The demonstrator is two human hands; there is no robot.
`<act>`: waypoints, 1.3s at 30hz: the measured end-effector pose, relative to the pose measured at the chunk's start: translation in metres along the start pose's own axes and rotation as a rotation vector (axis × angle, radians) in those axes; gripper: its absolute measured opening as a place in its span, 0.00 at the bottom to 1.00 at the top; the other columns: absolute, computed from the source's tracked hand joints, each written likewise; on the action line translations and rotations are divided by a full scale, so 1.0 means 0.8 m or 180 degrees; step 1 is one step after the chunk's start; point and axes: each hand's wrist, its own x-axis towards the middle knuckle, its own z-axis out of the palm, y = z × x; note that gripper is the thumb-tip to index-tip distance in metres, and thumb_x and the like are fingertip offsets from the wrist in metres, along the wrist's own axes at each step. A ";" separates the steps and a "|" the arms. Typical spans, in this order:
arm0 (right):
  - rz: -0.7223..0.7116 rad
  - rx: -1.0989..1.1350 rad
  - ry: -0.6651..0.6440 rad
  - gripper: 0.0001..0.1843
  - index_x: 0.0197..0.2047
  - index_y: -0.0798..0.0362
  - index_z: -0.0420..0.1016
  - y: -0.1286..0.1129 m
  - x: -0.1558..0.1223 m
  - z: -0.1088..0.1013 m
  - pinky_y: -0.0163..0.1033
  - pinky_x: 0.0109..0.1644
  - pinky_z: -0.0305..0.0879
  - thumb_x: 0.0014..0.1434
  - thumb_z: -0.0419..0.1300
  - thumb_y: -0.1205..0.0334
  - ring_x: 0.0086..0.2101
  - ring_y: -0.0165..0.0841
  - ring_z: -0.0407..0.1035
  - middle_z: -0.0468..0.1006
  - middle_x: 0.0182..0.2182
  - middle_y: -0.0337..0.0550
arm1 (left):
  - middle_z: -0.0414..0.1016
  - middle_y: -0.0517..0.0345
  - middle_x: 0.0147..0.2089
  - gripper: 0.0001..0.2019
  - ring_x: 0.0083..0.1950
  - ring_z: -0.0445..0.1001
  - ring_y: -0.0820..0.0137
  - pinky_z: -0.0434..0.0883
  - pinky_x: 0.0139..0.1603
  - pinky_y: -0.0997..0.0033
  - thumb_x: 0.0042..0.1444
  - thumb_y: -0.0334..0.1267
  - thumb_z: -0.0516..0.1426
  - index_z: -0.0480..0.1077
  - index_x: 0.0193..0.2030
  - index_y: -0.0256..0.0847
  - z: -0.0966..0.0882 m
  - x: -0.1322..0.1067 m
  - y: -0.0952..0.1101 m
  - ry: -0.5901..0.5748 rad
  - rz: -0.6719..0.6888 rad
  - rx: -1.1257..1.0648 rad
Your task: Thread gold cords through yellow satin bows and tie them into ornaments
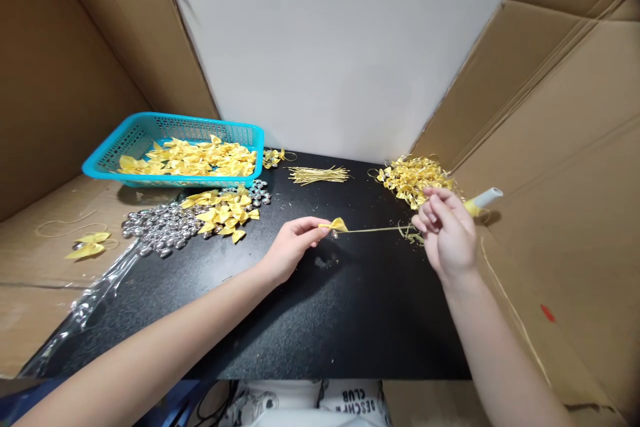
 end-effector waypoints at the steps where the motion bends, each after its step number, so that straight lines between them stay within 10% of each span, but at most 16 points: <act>1: 0.0011 -0.0094 -0.0001 0.07 0.36 0.49 0.73 0.004 -0.011 -0.001 0.30 0.20 0.50 0.56 0.63 0.56 0.18 0.23 0.48 0.55 0.19 0.29 | 0.80 0.53 0.33 0.12 0.26 0.67 0.76 0.66 0.29 0.75 0.46 0.42 0.66 0.80 0.35 0.37 -0.001 0.003 0.000 0.0069 0.0014 -0.0046; 9: -0.0298 -0.1691 -0.1166 0.13 0.50 0.47 0.73 0.002 -0.071 0.046 0.33 0.28 0.64 0.62 0.57 0.61 0.24 0.28 0.68 0.75 0.24 0.36 | 0.79 0.57 0.29 0.11 0.28 0.71 0.75 0.69 0.32 0.75 0.42 0.40 0.68 0.79 0.31 0.37 0.004 -0.003 0.015 0.0433 0.0192 -0.0038; 13: -0.0132 -0.1815 -0.1551 0.05 0.41 0.49 0.73 0.006 -0.068 0.068 0.33 0.31 0.67 0.62 0.57 0.61 0.27 0.31 0.75 0.80 0.28 0.39 | 0.80 0.57 0.31 0.09 0.30 0.74 0.73 0.71 0.35 0.73 0.43 0.39 0.68 0.79 0.31 0.38 0.003 -0.013 0.017 0.0389 0.0220 -0.0061; 24: -0.0743 -0.2318 -0.1638 0.15 0.21 0.51 0.59 0.009 -0.073 0.069 0.35 0.28 0.55 0.58 0.54 0.69 0.22 0.28 0.58 0.62 0.17 0.34 | 0.80 0.57 0.30 0.09 0.29 0.74 0.74 0.71 0.32 0.75 0.44 0.39 0.68 0.79 0.30 0.38 0.010 -0.027 0.018 0.0214 0.0114 -0.0075; 39: 0.0053 -0.1581 -0.1288 0.13 0.19 0.52 0.64 0.019 -0.080 0.074 0.48 0.56 0.59 0.54 0.57 0.68 0.51 0.40 0.64 0.70 0.47 0.46 | 0.76 0.60 0.26 0.05 0.26 0.70 0.77 0.66 0.27 0.79 0.48 0.35 0.66 0.77 0.30 0.37 0.012 -0.038 0.016 0.0276 0.0561 0.0456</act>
